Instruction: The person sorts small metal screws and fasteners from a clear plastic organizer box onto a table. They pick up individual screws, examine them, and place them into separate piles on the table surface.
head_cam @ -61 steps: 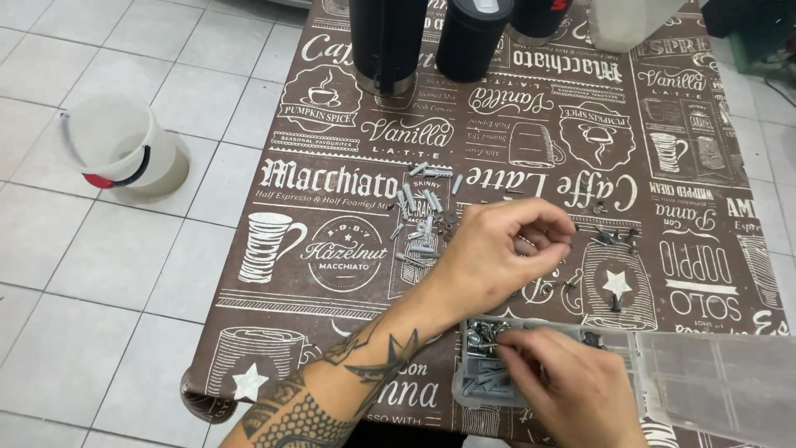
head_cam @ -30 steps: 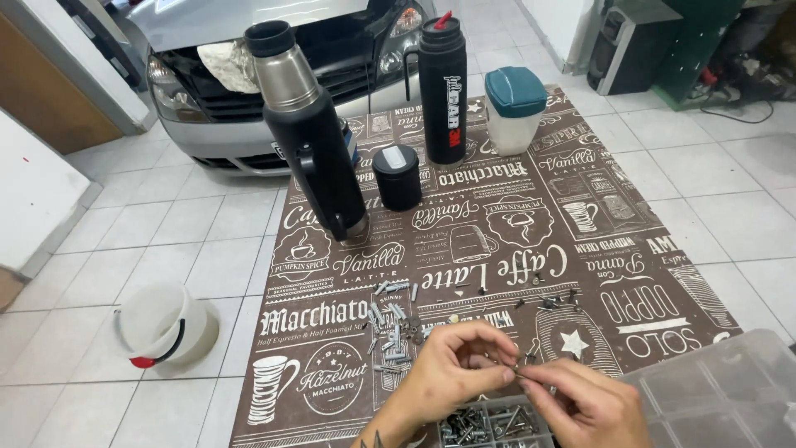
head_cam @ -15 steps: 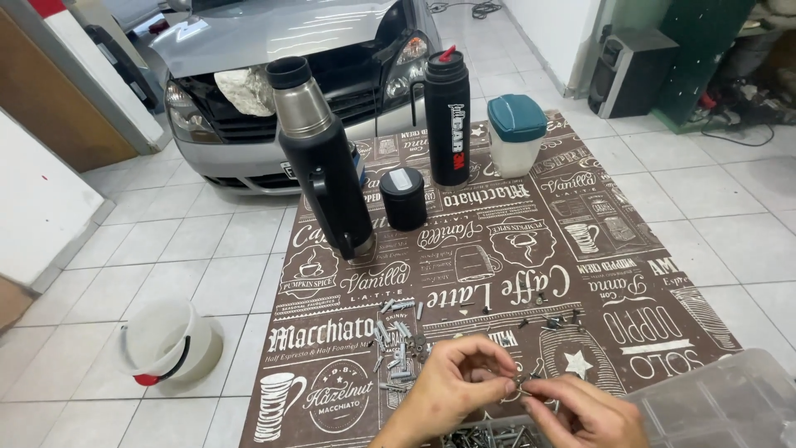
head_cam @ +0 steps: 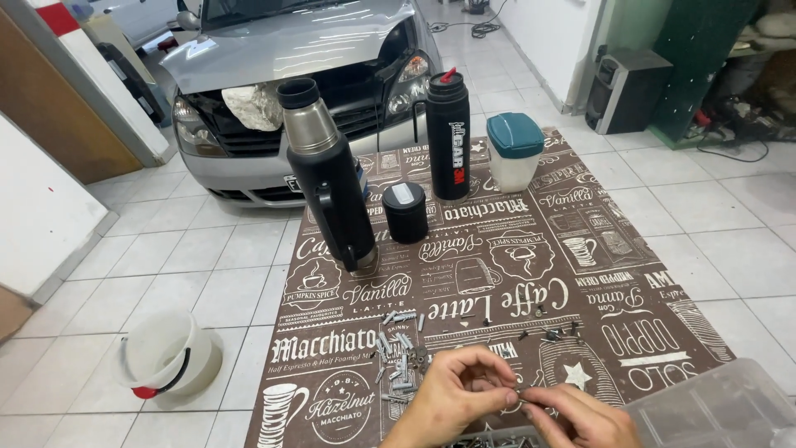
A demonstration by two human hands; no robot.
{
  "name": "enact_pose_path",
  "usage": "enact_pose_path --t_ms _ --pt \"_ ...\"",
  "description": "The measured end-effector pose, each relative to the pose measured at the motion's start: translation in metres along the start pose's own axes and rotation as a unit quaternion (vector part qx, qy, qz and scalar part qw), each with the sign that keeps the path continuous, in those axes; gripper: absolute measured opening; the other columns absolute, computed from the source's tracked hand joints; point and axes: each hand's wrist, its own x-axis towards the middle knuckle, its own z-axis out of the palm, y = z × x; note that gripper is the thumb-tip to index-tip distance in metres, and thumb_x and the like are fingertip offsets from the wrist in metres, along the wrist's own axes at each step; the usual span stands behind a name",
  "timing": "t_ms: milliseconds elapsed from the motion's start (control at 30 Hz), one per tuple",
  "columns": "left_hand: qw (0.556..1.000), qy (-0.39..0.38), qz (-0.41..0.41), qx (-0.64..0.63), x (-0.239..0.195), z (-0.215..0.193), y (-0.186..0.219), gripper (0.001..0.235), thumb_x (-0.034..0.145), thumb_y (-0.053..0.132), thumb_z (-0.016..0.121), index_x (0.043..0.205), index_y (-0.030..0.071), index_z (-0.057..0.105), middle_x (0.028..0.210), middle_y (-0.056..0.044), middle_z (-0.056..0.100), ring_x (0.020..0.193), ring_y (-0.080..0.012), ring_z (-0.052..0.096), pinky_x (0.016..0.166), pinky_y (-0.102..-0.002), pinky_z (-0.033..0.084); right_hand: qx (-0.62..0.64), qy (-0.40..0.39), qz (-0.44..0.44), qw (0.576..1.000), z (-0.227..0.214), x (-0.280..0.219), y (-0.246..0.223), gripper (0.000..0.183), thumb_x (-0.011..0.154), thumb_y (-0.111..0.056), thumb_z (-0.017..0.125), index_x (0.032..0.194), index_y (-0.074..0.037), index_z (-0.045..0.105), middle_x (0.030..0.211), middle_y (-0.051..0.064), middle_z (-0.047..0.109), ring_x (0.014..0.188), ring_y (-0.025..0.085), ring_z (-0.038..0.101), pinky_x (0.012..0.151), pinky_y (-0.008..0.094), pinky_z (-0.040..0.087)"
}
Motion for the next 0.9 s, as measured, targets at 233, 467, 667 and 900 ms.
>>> enact_pose_path --t_ms 233,467,667,900 --pt "1.000 0.000 0.009 0.002 -0.002 0.001 0.002 0.018 0.084 0.001 0.081 0.099 0.004 0.072 0.088 -0.005 0.073 0.074 -0.0081 0.068 0.069 -0.017 0.058 -0.004 -0.004 0.019 1.000 0.000 -0.002 0.000 0.021 0.073 -0.027 0.083 0.094 -0.026 0.086 0.073 -0.013 0.083 0.040 0.004 0.054 0.044 0.019 0.047" --pt "1.000 -0.008 0.003 -0.017 0.000 -0.002 -0.005 0.017 0.086 -0.001 0.079 0.101 0.002 0.070 0.087 -0.005 0.071 0.071 -0.0071 0.066 0.066 -0.016 0.059 0.004 -0.016 -0.024 1.000 -0.005 0.001 0.002 0.010 0.078 -0.026 0.078 0.086 -0.025 0.083 0.071 -0.014 0.081 0.044 0.003 0.053 0.046 0.019 0.043" --pt "0.999 -0.016 0.043 -0.029 0.004 -0.013 -0.011 0.016 0.088 -0.006 0.076 0.101 0.001 0.070 0.095 -0.011 0.072 0.073 -0.0136 0.069 0.067 -0.022 0.062 0.113 0.014 0.068 0.991 -0.011 -0.004 0.001 0.009 0.077 -0.014 0.081 0.086 -0.015 0.083 0.065 -0.005 0.079 0.042 0.003 0.053 0.041 0.017 0.044" --pt "0.997 0.014 0.069 -0.012 0.004 -0.013 -0.011 0.016 0.085 -0.002 0.077 0.097 0.005 0.070 0.091 -0.008 0.074 0.077 -0.0143 0.070 0.075 -0.026 0.063 0.551 0.028 0.061 0.832 -0.028 -0.006 0.000 0.011 0.091 0.011 0.060 0.097 0.002 0.059 0.089 0.023 0.068 0.045 0.012 0.050 0.037 0.018 0.044"
